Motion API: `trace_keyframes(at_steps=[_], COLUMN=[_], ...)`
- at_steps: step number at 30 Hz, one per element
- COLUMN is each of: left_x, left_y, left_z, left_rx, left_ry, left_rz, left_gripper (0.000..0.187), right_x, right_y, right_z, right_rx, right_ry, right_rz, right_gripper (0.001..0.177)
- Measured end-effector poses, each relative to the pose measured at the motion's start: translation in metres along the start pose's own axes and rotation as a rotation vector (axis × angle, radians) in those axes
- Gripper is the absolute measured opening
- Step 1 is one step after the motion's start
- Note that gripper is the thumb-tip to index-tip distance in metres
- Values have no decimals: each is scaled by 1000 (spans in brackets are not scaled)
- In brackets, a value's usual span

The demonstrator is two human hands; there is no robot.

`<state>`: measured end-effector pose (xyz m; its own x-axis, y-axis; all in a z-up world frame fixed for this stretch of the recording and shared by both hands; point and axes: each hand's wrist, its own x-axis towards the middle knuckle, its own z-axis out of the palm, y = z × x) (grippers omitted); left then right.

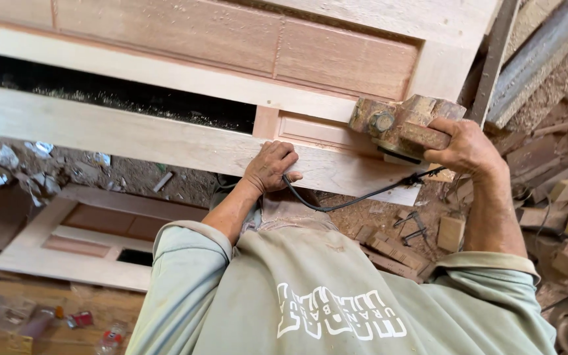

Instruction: Smoothing a wooden door frame using an electric hand planer

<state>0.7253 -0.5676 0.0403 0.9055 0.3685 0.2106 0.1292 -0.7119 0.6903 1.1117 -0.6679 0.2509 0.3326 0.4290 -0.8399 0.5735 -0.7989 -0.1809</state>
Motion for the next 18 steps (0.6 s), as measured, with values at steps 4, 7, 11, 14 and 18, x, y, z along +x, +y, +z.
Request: trace_keyframes(at_steps=[4,7,11,14,18], left_x=[-1,2,-3,-4,-9], left_y=[-1,1,-4,-6,-4], left_z=[-1,-6,13,19,17], left_rx=[-27,-10,56,42,48], left_ry=[15,35,183,235,286], left_rz=[10,34,17,31,31], left_gripper=[66,66,62,62,62], right_x=[5,10,50,49,62], right_y=[-24,-42,-8,-37,-63], right_z=[8,17,49,59,71], right_rx=[-87,-149,-106,-69,-101], right_ry=[-1,-9,134,146,147], right_rz=[-43,-45,-264,-318,-351], right_gripper=[65,60,40,39,39])
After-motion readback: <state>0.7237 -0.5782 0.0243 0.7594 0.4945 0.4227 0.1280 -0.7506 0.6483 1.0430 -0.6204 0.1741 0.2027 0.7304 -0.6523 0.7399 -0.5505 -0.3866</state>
